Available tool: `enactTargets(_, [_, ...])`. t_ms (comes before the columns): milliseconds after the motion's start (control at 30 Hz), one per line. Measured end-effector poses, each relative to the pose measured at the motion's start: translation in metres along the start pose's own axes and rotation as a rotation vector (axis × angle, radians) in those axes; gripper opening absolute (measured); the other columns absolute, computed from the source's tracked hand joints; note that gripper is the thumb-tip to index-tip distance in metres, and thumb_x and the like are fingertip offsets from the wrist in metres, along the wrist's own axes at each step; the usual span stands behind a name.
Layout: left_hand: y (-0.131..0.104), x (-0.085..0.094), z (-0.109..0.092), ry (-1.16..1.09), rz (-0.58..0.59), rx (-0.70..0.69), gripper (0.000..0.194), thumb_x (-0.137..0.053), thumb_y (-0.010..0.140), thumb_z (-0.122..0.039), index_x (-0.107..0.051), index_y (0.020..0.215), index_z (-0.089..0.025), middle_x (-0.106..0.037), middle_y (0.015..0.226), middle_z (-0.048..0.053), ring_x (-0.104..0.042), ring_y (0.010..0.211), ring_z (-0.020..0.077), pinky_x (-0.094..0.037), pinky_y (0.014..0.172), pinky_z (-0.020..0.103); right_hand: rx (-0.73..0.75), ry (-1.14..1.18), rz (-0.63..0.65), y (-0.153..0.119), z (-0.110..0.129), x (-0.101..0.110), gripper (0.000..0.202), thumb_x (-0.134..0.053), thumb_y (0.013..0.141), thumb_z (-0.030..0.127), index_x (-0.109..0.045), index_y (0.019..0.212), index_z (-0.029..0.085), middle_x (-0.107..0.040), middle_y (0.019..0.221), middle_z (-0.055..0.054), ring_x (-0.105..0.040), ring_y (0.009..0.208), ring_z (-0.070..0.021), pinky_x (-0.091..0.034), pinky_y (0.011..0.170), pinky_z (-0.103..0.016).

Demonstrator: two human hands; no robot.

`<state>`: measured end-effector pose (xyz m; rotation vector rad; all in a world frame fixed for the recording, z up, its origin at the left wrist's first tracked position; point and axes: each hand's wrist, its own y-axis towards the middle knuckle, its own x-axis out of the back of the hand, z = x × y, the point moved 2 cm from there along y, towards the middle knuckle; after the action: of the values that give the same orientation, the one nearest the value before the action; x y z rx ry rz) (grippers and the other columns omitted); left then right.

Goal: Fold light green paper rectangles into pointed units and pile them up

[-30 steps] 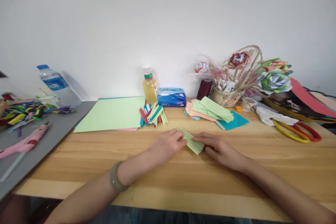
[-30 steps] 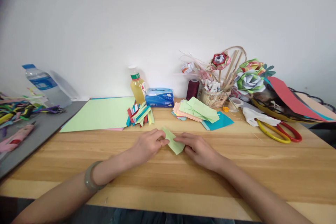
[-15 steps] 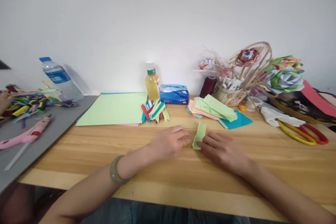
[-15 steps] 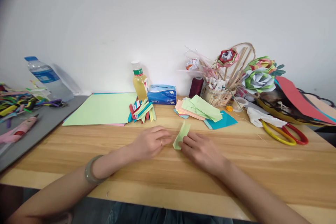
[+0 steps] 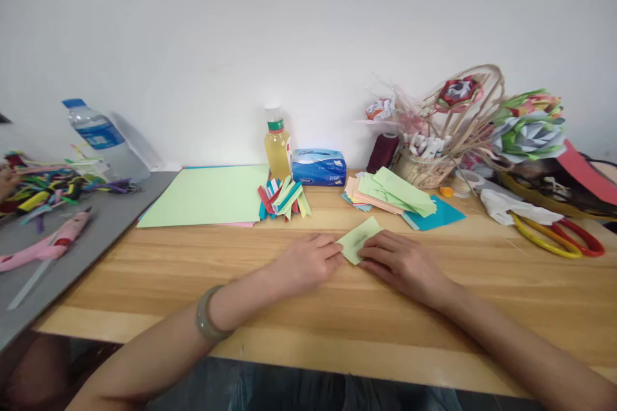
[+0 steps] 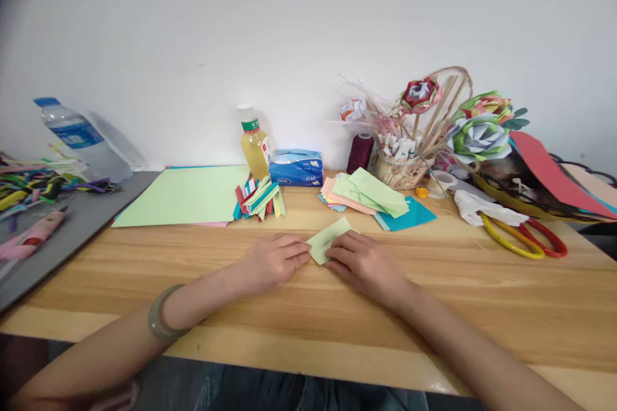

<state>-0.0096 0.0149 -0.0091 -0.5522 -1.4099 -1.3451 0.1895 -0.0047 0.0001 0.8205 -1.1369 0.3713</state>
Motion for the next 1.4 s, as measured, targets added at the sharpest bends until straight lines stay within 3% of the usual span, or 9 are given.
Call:
enactTargets(300, [-0.001, 0.000, -0.001, -0.021, 0.061, -0.004, 0.021, -0.041, 0.091, -0.013, -0.061, 0.094, -0.010, -0.065, 0.097, 0.009, -0.056, 0.092, 0.0197, -0.048, 0.081, 0.032, -0.037, 0.122, -0.013, 0.003, 0.002, -0.004, 0.017, -0.048, 0.089, 0.022, -0.065, 0.086, 0.019, -0.064, 0.083, -0.007, -0.057, 0.080, -0.0191, -0.048, 0.067, -0.032])
enactTargets(833, [-0.003, -0.005, 0.000, -0.180, 0.185, 0.103, 0.019, -0.040, 0.091, -0.012, -0.059, 0.092, -0.011, -0.059, 0.100, 0.010, -0.055, 0.094, 0.0187, -0.047, 0.082, 0.030, -0.463, 0.377, 0.013, 0.011, -0.004, -0.015, 0.021, -0.051, 0.082, 0.029, -0.058, 0.064, 0.020, -0.055, 0.074, -0.004, -0.054, 0.069, -0.0178, -0.043, 0.063, -0.032])
enactTargets(1400, [-0.001, -0.005, -0.001, -0.217, 0.209, 0.163, 0.020, -0.041, 0.089, -0.010, -0.057, 0.099, -0.011, -0.060, 0.099, 0.008, -0.056, 0.091, 0.0180, -0.045, 0.083, 0.028, -0.509, 0.371, 0.053, 0.014, -0.002, -0.015, 0.020, -0.049, 0.079, 0.026, -0.054, 0.061, 0.020, -0.053, 0.073, -0.004, -0.053, 0.069, -0.0183, -0.042, 0.063, -0.032])
